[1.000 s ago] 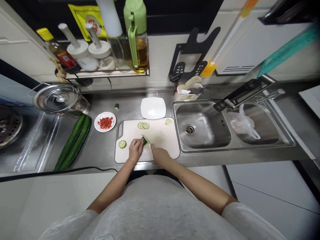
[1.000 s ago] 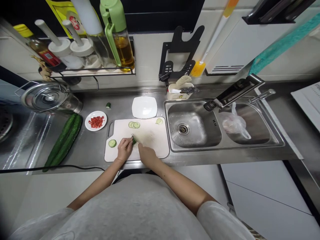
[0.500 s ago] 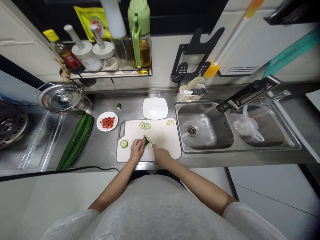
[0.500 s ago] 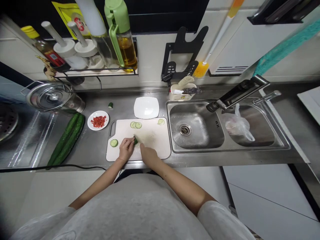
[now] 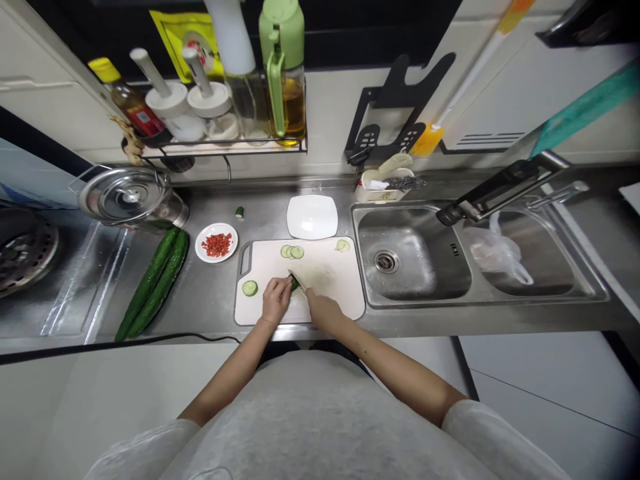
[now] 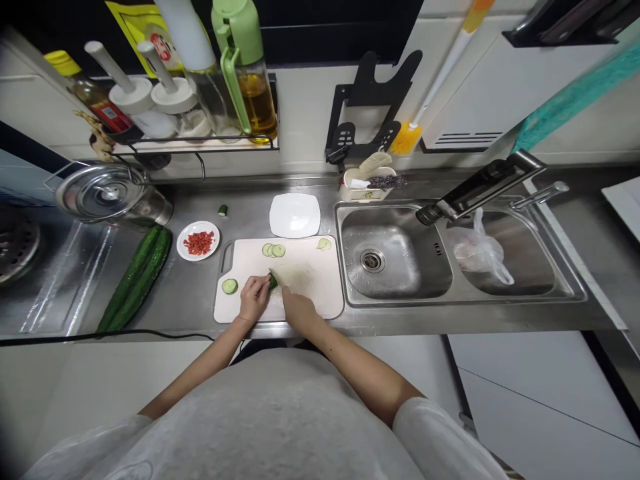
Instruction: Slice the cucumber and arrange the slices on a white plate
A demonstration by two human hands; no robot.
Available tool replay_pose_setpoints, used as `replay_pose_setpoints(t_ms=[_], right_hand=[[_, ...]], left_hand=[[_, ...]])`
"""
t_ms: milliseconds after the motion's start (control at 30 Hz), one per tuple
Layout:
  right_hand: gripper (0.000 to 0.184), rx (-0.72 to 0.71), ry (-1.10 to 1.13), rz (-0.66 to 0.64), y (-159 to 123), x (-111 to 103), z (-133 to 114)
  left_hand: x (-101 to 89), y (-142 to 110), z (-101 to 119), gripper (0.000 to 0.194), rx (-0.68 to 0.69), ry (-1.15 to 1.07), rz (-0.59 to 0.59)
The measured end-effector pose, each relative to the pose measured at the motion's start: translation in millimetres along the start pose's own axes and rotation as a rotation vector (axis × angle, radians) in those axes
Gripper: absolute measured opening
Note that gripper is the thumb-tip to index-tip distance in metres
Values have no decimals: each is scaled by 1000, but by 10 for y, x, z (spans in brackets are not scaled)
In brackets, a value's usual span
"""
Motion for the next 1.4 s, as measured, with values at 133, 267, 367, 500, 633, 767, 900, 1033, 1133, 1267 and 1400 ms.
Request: replay_pose_setpoints(t_ms=[133, 267, 367, 500, 633, 767, 900, 1033, 1133, 1267, 1400], right_hand=[[39, 23, -14, -9, 20, 59, -6], [39, 56, -30, 16, 36, 163, -57], [35, 83, -40, 59, 24, 231, -111], [39, 90, -51, 87, -22, 254, -159], [44, 71, -72, 92, -54, 240, -184], [45, 67, -86, 84, -49, 225, -178], [48, 50, -87, 62, -53, 175, -83], [49, 84, -99, 105, -98, 99, 98], [50, 119, -132, 148, -126, 64, 245], [48, 116, -157, 190, -120, 49, 409], [48, 133, -153, 205, -94, 62, 495]], left_hand=[[0, 3, -5, 21, -7, -1, 10], [-23, 8, 11, 21, -18, -2, 7], [-55, 3, 31, 22, -31, 6, 2], [-88, -29, 43, 24, -38, 26, 13], [-104, -73, 33, 25, -47, 73, 25], [-114, -91, 23, 25, -42, 85, 31], [-133, -56, 41, 26, -46, 91, 15], [-135, 12, 103, 28, -23, 75, -89], [-138, 61, 131, 35, -18, 89, -107], [-231, 156, 52, 32, -69, 138, -27], [-476, 300, -186, 34, -188, 250, 101]])
Point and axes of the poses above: each hand's wrist, its own y-axis towards the middle knuckle, its own x-axis out of the palm, z = x × y, the point moved 2 cm from there along y, towards the middle knuckle, and after that the axes turned 11 degrees about x, right-handed, at the moved point
